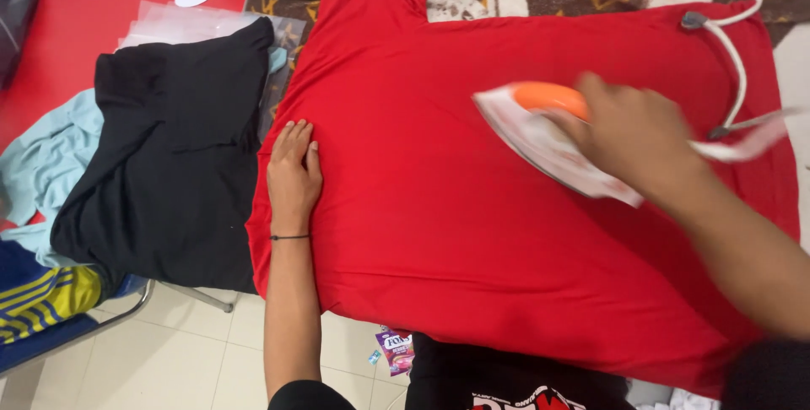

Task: Ironing a red t-shirt on a flat surface to remove wrinkles and then folding it.

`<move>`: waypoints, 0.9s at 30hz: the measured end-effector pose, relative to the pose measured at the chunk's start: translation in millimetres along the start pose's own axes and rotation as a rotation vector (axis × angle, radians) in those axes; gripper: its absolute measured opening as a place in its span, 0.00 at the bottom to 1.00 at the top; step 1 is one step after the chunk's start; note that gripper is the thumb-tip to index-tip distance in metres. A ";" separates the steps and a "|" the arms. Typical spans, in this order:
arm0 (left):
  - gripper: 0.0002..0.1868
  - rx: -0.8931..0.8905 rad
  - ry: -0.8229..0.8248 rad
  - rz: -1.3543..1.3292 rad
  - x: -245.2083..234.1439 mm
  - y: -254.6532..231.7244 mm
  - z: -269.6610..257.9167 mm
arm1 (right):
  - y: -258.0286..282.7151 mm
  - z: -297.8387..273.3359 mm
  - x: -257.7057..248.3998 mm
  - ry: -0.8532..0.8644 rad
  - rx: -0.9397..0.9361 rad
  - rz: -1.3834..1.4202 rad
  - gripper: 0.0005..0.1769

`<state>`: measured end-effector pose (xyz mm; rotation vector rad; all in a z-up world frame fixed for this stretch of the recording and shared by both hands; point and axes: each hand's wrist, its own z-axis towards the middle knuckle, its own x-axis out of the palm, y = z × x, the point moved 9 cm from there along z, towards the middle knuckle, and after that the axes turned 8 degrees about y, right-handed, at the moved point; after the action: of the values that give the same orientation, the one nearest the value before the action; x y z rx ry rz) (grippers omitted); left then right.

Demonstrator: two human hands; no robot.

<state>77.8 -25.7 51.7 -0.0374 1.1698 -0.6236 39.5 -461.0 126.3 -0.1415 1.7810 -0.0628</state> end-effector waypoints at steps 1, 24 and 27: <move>0.17 -0.008 0.004 -0.008 -0.3 -1.1 -0.2 | 20.2 20.7 -8.1 0.046 -0.015 0.100 0.38; 0.17 -0.048 0.002 -0.053 -1.9 0.7 -2.4 | 153.6 99.0 -32.8 -0.058 -0.530 0.011 0.37; 0.17 -0.046 -0.003 -0.060 -1.7 2.1 -2.6 | 169.8 107.0 -33.9 -0.156 -0.412 0.056 0.37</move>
<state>76.0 -22.4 51.3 -0.1127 1.1836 -0.6496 140.5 -284.5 116.0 -0.3817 1.6215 0.3487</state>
